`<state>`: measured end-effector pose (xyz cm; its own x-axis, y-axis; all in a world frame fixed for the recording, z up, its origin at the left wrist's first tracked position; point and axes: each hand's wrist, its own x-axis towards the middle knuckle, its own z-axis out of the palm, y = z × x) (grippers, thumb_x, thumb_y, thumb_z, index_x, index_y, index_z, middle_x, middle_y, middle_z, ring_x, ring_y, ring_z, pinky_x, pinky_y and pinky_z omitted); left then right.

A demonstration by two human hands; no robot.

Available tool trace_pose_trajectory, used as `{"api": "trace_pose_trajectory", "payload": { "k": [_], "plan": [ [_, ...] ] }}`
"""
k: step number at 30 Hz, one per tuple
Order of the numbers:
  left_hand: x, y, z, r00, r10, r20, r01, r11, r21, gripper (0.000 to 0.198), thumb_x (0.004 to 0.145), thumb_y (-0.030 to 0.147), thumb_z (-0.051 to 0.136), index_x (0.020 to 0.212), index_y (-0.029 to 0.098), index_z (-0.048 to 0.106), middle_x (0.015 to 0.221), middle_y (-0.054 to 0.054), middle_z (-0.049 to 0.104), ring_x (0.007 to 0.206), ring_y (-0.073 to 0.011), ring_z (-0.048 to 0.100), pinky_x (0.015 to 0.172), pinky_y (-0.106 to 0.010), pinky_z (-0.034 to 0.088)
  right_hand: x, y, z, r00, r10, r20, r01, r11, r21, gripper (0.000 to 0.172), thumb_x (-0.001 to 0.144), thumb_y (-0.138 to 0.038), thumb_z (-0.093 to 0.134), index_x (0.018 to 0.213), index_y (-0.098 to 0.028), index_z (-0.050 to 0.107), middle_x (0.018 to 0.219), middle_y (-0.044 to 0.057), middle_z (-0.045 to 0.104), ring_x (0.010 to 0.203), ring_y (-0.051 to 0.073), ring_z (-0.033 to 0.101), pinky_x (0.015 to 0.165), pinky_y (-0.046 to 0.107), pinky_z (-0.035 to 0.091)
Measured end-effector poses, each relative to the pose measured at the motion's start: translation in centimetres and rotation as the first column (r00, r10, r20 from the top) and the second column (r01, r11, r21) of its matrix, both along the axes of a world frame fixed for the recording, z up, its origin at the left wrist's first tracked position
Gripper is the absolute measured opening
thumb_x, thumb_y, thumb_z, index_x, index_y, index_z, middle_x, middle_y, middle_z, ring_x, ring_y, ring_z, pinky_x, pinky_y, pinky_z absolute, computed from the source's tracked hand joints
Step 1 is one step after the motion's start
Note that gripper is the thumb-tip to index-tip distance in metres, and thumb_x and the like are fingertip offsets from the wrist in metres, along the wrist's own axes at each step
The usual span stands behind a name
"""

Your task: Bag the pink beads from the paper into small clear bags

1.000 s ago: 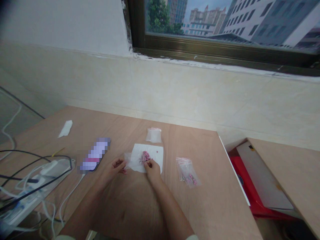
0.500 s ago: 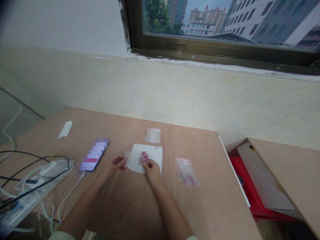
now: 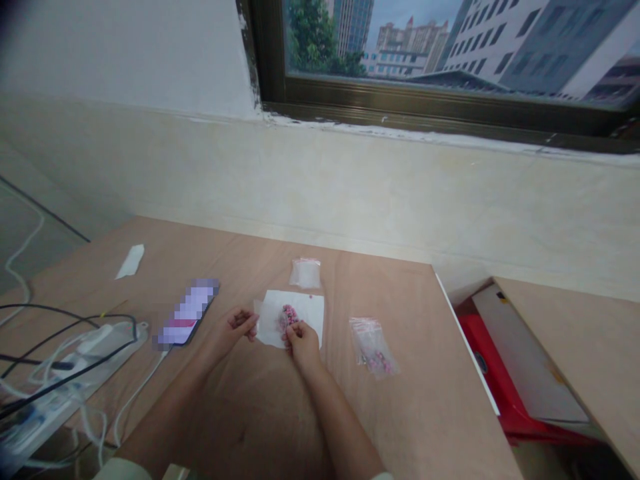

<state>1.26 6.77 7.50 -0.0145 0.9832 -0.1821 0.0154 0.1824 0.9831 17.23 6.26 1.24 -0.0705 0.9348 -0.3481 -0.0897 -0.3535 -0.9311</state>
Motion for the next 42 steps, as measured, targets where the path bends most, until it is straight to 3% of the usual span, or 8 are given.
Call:
{"api": "trace_pose_trajectory", "payload": {
  "k": [8,14,19,24,27,31,37,42],
  "plan": [
    [-0.1,-0.9,0.1,0.997,-0.022,-0.069,0.022,1.0,0.004,0.027,0.059,0.04,0.06,0.062,0.015,0.049,0.05,0.005,0.053,0.043,-0.0086,0.05,0.045,-0.021,0.043,0.4,-0.1,0.3,0.996,-0.039,-0.076,0.039,0.999,-0.002,0.031,0.056,-0.045,0.06,0.062,-0.016,0.051,0.057,0.001,0.056,0.044,0.01,0.046,0.038,0.022,0.034],
    [-1.6,-3.4,0.1,0.906,-0.381,-0.186,0.364,0.924,-0.117,0.017,0.063,0.03,0.058,0.072,0.015,0.059,0.074,-0.002,0.062,0.07,-0.0152,0.057,0.063,-0.025,0.044,2.4,-0.9,3.1,0.979,-0.186,0.083,0.165,0.963,0.214,0.024,0.064,-0.04,0.053,0.07,-0.016,0.056,0.061,0.001,0.054,0.054,0.012,0.048,0.046,0.022,0.037],
    [-0.8,-2.5,0.8,0.938,-0.215,-0.272,0.211,0.977,-0.044,0.025,0.072,0.036,0.046,0.084,0.016,0.055,0.082,-0.004,0.06,0.071,-0.0147,0.056,0.062,-0.025,0.043,3.4,-1.6,6.6,0.935,-0.12,0.334,-0.014,0.928,0.373,0.019,0.069,-0.03,0.048,0.071,-0.017,0.062,0.071,0.004,0.062,0.066,0.015,0.053,0.057,0.025,0.038],
    [1.4,-0.7,2.1,0.87,-0.324,-0.372,0.375,0.924,0.07,0.02,0.074,0.033,0.046,0.077,0.016,0.057,0.073,-0.001,0.058,0.069,-0.0127,0.053,0.06,-0.021,0.041,3.3,-1.6,8.7,0.898,-0.091,0.43,-0.084,0.925,0.371,0.02,0.067,-0.028,0.051,0.081,-0.017,0.06,0.067,0.003,0.062,0.058,0.014,0.051,0.055,0.025,0.038],
    [1.8,-0.4,2.4,0.854,-0.325,-0.407,0.394,0.914,0.097,0.02,0.074,0.032,0.045,0.074,0.016,0.057,0.069,0.0,0.058,0.065,-0.0112,0.052,0.059,-0.02,0.04,3.5,-1.3,8.6,0.916,-0.084,0.392,-0.043,0.952,0.304,0.018,0.065,-0.03,0.053,0.074,-0.016,0.057,0.06,0.002,0.058,0.055,0.014,0.051,0.054,0.025,0.038],
    [1.7,-1.1,2.8,0.821,-0.318,-0.474,0.399,0.914,0.078,0.019,0.073,0.03,0.046,0.071,0.015,0.059,0.068,0.0,0.059,0.063,-0.0111,0.051,0.058,-0.02,0.039,3.6,-1.6,7.8,0.925,-0.012,0.379,-0.09,0.963,0.252,0.016,0.065,-0.03,0.051,0.057,-0.016,0.051,0.057,0.0,0.053,0.057,0.014,0.049,0.054,0.024,0.036],
    [1.6,-2.6,3.0,0.809,-0.24,-0.537,0.343,0.934,0.1,0.019,0.071,0.028,0.047,0.065,0.015,0.06,0.062,0.001,0.059,0.061,-0.0114,0.051,0.058,-0.021,0.038,2.7,-3.0,6.6,0.948,-0.053,0.313,-0.043,0.956,0.29,0.016,0.07,-0.031,0.047,0.062,-0.017,0.047,0.061,-0.001,0.049,0.062,0.014,0.048,0.057,0.024,0.035],
    [1.5,-2.9,2.9,0.836,-0.2,-0.511,0.297,0.948,0.116,0.017,0.071,0.028,0.047,0.065,0.016,0.057,0.06,0.002,0.056,0.061,-0.0114,0.05,0.058,-0.021,0.039,2.1,-3.4,6.2,0.98,0.036,0.195,-0.089,0.958,0.273,0.017,0.071,-0.034,0.048,0.066,-0.018,0.05,0.068,0.0,0.053,0.067,0.014,0.049,0.061,0.024,0.036]
  ]
}}
